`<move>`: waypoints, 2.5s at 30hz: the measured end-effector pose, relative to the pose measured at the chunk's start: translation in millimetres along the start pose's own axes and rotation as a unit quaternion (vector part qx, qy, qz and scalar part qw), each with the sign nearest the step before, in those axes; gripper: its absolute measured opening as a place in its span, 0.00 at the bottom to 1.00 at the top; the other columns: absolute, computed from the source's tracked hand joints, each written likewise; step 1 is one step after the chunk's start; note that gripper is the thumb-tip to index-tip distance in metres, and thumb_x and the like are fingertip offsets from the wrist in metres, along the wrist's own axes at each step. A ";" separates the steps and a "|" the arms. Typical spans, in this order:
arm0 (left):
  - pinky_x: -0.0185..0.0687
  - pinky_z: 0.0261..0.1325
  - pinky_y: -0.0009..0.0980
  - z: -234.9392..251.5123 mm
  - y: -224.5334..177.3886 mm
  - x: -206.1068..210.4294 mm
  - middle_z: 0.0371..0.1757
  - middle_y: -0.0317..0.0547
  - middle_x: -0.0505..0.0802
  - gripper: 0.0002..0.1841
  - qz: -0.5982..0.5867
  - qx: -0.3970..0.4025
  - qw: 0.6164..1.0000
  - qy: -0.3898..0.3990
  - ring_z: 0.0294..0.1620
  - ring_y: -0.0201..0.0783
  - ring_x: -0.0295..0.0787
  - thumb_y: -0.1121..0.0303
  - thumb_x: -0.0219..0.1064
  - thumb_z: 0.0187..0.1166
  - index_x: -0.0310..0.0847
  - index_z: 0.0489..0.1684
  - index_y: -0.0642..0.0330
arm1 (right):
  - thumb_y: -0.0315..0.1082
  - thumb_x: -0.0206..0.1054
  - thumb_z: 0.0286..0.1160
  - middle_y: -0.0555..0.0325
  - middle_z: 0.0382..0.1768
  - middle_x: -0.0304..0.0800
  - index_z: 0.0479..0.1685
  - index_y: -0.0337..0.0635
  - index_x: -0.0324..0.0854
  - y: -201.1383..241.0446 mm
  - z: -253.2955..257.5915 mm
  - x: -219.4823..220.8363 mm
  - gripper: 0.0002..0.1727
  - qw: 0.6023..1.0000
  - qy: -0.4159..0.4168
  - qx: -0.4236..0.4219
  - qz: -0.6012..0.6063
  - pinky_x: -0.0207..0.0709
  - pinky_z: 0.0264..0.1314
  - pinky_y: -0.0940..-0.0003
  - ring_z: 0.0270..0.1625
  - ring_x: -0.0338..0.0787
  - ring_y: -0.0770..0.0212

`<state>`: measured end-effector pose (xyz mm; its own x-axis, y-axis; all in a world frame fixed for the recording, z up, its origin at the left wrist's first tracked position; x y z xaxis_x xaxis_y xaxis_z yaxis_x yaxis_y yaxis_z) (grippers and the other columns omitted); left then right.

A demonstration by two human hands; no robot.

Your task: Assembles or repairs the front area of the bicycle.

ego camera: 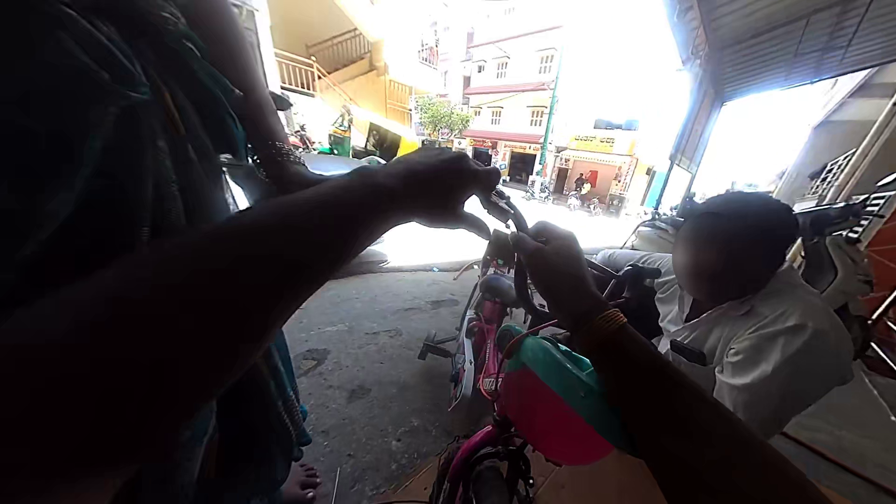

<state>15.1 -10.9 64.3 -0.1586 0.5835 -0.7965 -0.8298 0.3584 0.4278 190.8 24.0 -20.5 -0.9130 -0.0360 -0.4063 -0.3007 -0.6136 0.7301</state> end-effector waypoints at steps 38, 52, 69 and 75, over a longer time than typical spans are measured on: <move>0.75 0.75 0.47 -19.8 -8.2 17.5 0.71 0.51 0.88 0.24 0.135 0.034 0.988 -0.070 0.70 0.50 0.86 0.49 0.60 0.88 0.80 0.68 0.59 | 0.33 0.59 0.84 0.58 0.20 0.86 0.39 0.41 0.86 21.2 -19.9 29.3 0.11 0.985 -0.002 0.050 0.164 0.79 0.23 0.70 0.19 0.84 0.66; 0.75 0.75 0.45 -17.2 -8.4 20.6 0.68 0.50 0.90 0.23 0.137 0.037 0.986 -0.091 0.68 0.48 0.88 0.51 0.60 0.88 0.82 0.67 0.59 | 0.37 0.63 0.82 0.58 0.17 0.84 0.34 0.45 0.85 20.6 -27.0 31.5 0.10 0.986 -0.009 0.100 0.133 0.76 0.19 0.68 0.16 0.83 0.64; 0.83 0.67 0.45 -17.4 -10.4 17.7 0.53 0.43 0.96 0.09 0.134 0.018 0.982 -0.129 0.59 0.45 0.93 0.65 0.61 0.87 0.89 0.52 0.52 | 0.35 0.62 0.82 0.58 0.22 0.89 0.45 0.44 0.87 31.3 -21.0 40.6 0.08 0.987 -0.018 -0.034 0.156 0.84 0.24 0.64 0.20 0.88 0.62; 0.81 0.71 0.44 -18.8 -10.9 19.4 0.56 0.43 0.95 0.12 0.128 0.019 0.982 -0.135 0.62 0.44 0.92 0.59 0.61 0.88 0.89 0.56 0.51 | 0.36 0.62 0.83 0.62 0.21 0.87 0.40 0.47 0.88 31.3 -15.5 17.3 0.09 0.993 -0.034 -0.057 0.100 0.77 0.22 0.68 0.20 0.84 0.67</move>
<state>11.0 -17.2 36.2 -0.2085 0.8282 -0.5203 -0.7593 0.1982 0.6198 169.9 -8.1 -13.1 -0.9690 -0.1152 -0.2183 -0.0815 -0.6856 0.7234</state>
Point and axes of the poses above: each hand's wrist, its own z-axis towards the middle knuckle, its own x-axis out of the palm, y = z × x, the point moved 4 cm from there along z, towards the middle knuckle
